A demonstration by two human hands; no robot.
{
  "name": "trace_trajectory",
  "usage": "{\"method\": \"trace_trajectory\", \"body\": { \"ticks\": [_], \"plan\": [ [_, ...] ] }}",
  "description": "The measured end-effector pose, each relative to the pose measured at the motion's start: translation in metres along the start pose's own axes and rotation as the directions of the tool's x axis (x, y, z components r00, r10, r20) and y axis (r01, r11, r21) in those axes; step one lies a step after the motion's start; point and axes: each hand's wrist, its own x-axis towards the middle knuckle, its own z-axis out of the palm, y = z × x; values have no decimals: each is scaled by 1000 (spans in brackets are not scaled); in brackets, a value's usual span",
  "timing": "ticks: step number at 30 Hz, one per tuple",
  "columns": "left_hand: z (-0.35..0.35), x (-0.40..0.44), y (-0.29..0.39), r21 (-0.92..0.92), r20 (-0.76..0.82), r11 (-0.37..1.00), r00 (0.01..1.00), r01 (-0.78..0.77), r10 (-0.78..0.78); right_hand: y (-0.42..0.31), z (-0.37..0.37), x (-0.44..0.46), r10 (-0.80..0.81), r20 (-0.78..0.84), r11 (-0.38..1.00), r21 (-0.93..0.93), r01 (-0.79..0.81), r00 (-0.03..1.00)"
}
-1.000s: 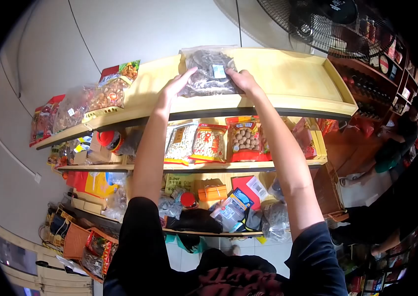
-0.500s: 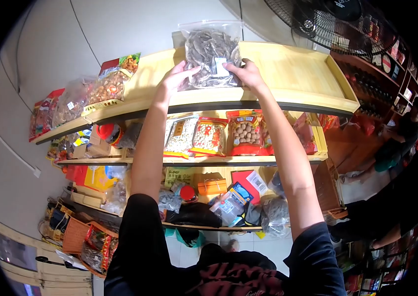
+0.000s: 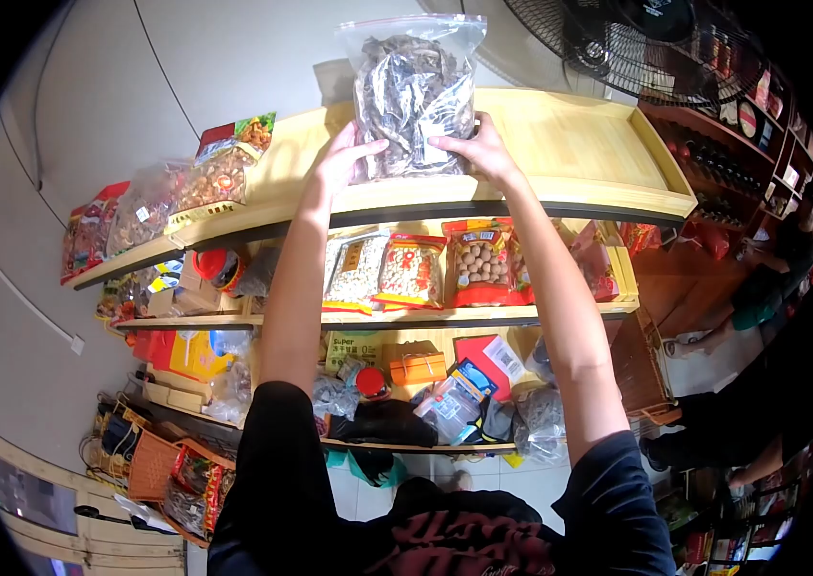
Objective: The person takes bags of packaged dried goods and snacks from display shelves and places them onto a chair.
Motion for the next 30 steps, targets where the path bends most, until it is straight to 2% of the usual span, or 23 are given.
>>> {"method": "trace_trajectory", "body": {
  "ticks": [2, 6, 8, 11, 13, 14, 16, 19, 21, 23, 24, 25, 26, 27, 29, 30],
  "plan": [
    [-2, -1, -1, -34, 5, 999, 1000, -12, 12, -6, 0, -7, -110, -28, 994, 22, 110, 994],
    [-6, 0, -4, -78, 28, 997, 1000, -8, 10, -19, -2, -15, -101, 17, 993, 54, 100, 995],
    [-7, 1, -5, -96, 45, 995, 999, -23, 27, -32, -4, -22, -59, 161, 991, 130, 38, 985],
    [-7, 1, -5, -111, 89, 993, 995, -43, 53, -22, -3, -16, -77, 77, 991, 113, 68, 994],
    [-5, -2, 0, -232, 119, 972, 993, 29, -1, -23, -2, -18, -115, 82, 984, 149, 102, 990],
    [-7, -3, 0, -232, 119, 972, 993, 30, -2, -23, -2, -19, -149, 87, 974, 187, 131, 985],
    [-17, 0, -7, -343, 182, 939, 982, 11, 55, -16, -2, -15, -183, 84, 968, 188, 164, 980],
    [-22, 1, -11, -379, 181, 925, 980, -11, 86, -13, -2, -13, -195, 94, 962, 215, 171, 976],
    [-22, 0, -11, -379, 169, 925, 982, -14, 83, -11, -3, -13, -174, 108, 961, 236, 145, 979],
    [-19, 4, -10, -382, 150, 924, 985, -24, 88, -8, -3, -10, -227, 132, 947, 263, 187, 965],
    [-28, 12, -15, -331, 216, 943, 976, 46, 28, -13, -5, -12, -230, 152, 948, 260, 186, 961],
    [-31, -1, -4, -275, 253, 956, 967, 104, -32, -17, -6, -15, -150, 135, 976, 181, 124, 979],
    [-17, -7, -3, -180, 40, 983, 999, 13, -6, -21, -2, -19, -74, 122, 992, 106, 61, 990],
    [-23, -3, -11, -174, 48, 984, 997, -45, 54, -17, -1, -17, -103, 107, 994, 54, 98, 989],
    [-7, -15, -1, -52, -96, 995, 992, -88, 83, -13, 4, -19, -268, 94, 963, 64, 262, 959],
    [-8, -14, -6, -48, -86, 994, 992, -100, 96, -16, 5, -20, -273, 105, 962, 30, 271, 956]
  ]
}}
